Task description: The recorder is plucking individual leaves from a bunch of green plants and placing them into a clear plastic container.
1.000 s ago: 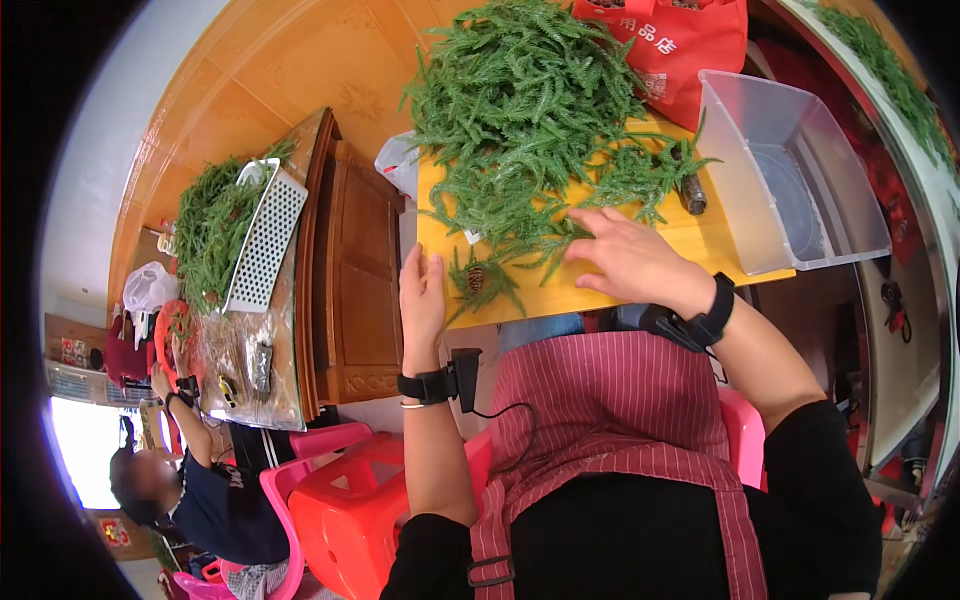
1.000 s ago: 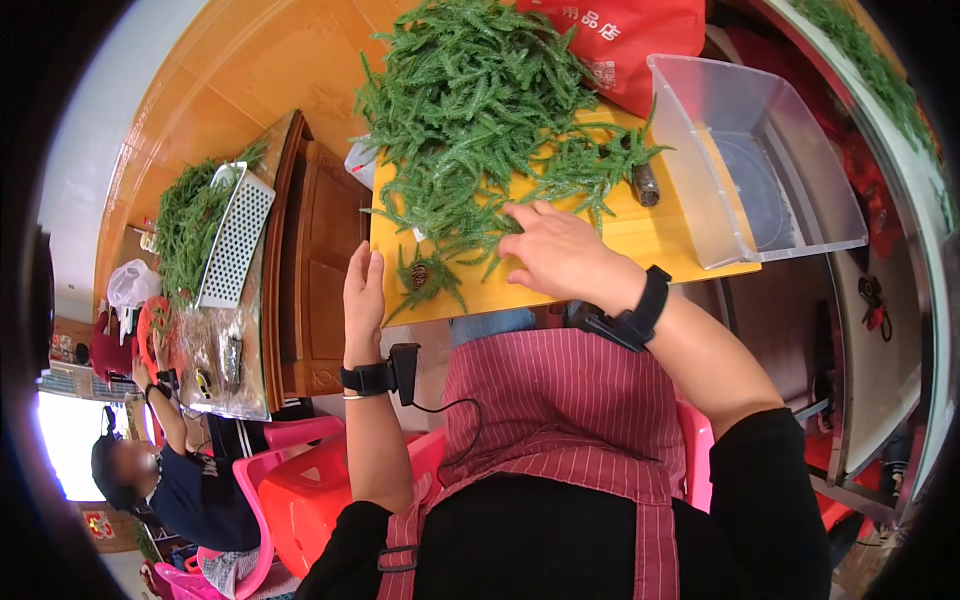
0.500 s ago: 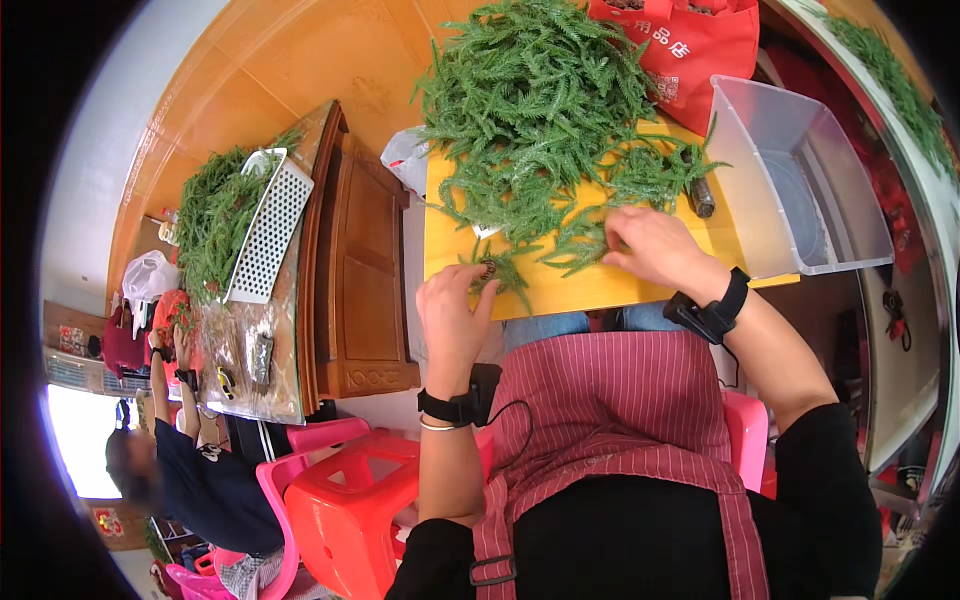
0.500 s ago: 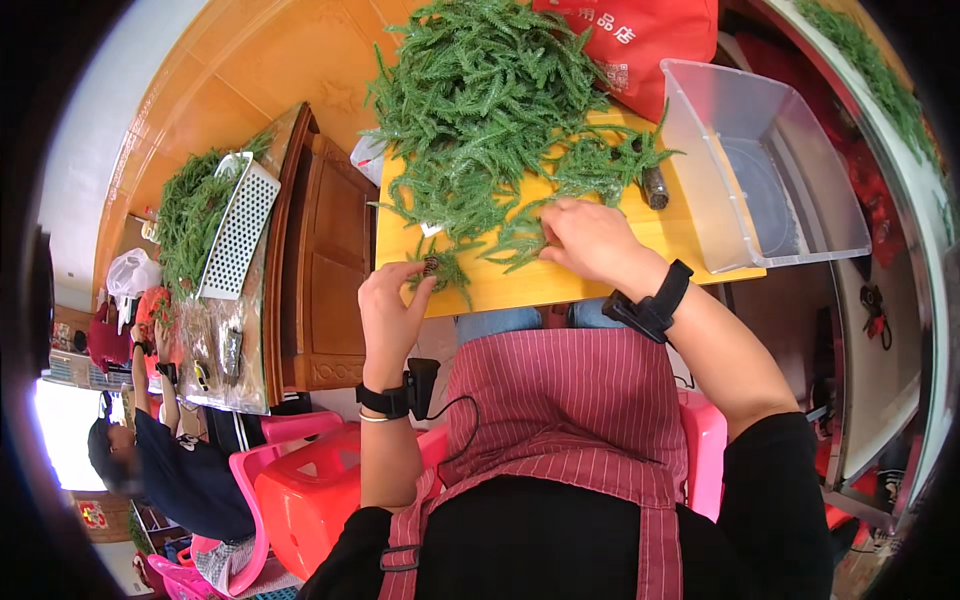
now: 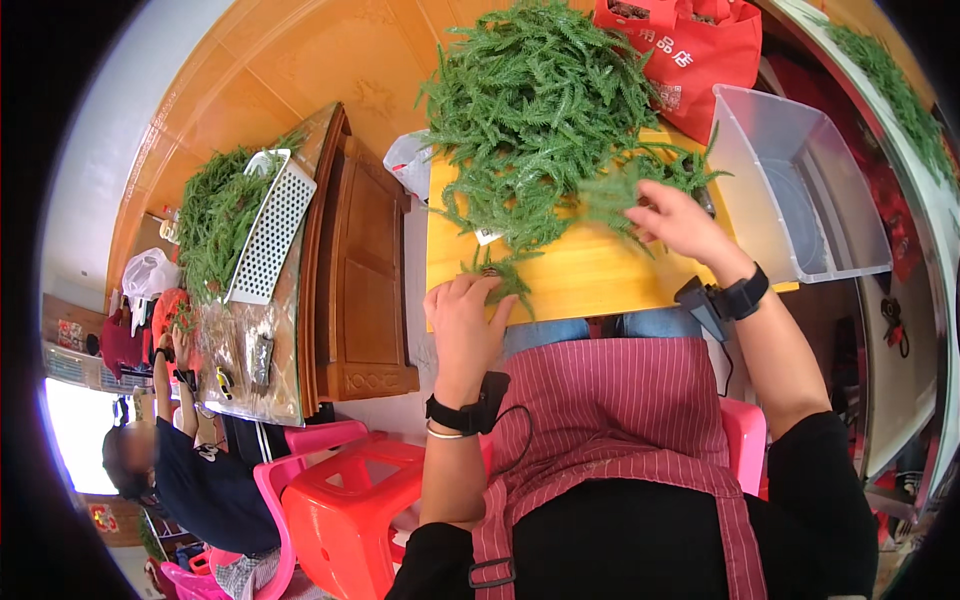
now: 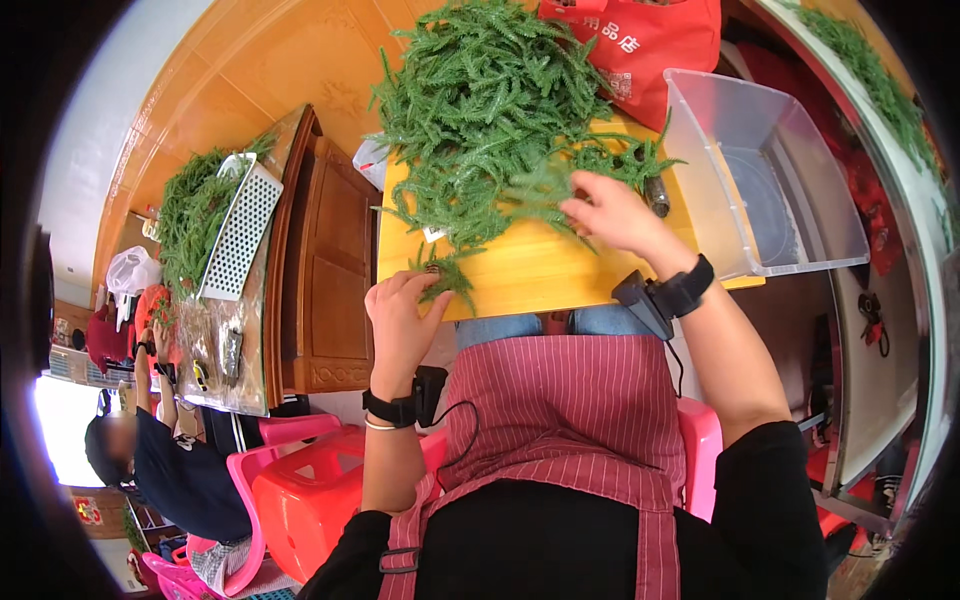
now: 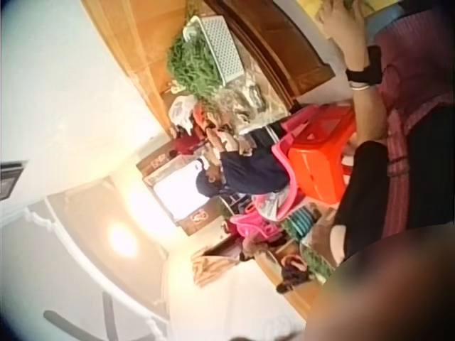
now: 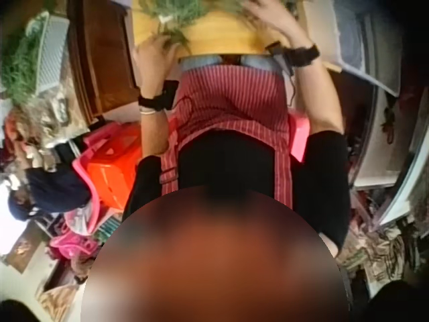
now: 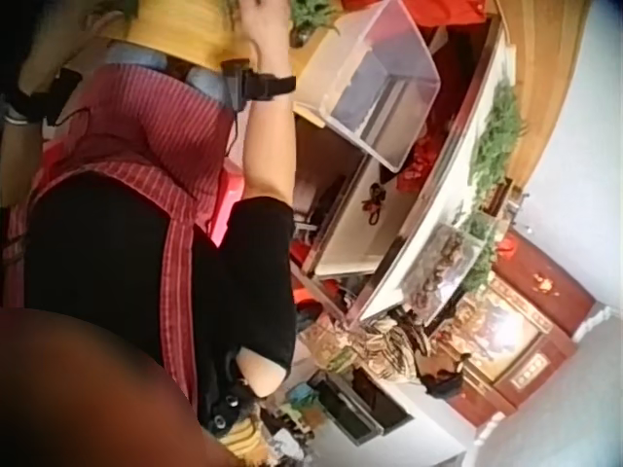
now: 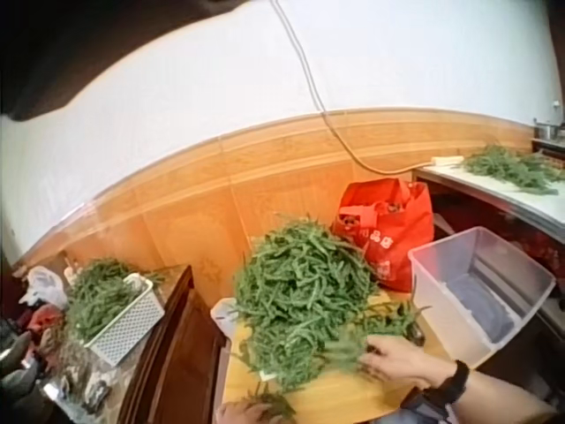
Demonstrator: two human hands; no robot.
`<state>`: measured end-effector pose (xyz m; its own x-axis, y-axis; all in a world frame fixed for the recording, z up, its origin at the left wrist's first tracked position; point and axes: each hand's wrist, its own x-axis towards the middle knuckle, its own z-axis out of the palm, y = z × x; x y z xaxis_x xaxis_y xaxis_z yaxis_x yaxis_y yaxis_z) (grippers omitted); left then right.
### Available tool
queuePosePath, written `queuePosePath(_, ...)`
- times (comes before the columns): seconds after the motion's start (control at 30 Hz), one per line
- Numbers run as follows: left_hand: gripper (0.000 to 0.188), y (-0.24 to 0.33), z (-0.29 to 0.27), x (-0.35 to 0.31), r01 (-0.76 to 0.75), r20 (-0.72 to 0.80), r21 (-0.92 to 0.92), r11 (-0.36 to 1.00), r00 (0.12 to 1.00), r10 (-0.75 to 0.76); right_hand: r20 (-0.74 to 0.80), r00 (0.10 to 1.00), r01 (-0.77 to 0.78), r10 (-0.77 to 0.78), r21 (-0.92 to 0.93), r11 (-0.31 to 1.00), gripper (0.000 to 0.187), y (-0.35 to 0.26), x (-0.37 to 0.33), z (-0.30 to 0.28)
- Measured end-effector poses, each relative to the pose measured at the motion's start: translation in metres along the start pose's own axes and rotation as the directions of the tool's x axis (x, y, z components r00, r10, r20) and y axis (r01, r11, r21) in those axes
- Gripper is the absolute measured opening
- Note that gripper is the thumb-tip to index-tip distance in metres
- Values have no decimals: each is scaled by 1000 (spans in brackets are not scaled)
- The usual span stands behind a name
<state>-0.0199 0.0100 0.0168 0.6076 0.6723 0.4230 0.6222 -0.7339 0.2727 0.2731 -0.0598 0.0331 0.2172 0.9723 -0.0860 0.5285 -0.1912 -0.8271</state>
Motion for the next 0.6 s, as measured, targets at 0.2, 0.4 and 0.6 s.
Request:
queuePosePath(0.2,30,35,-6,15,171,95,-718,675,984,-148,107,992,-117,61,652,749,31,-14,-30,-26)
queuePosePath(0.4,46,82,12,34,375,375,-927,-23,923,-89,209,975,-84,-74,658,749,31,-32,-49,-12)
queuePosePath(0.6,25,79,14,38,459,476,-867,-195,878,-46,162,983,-26,-90,599,800,23,-41,-64,-7)
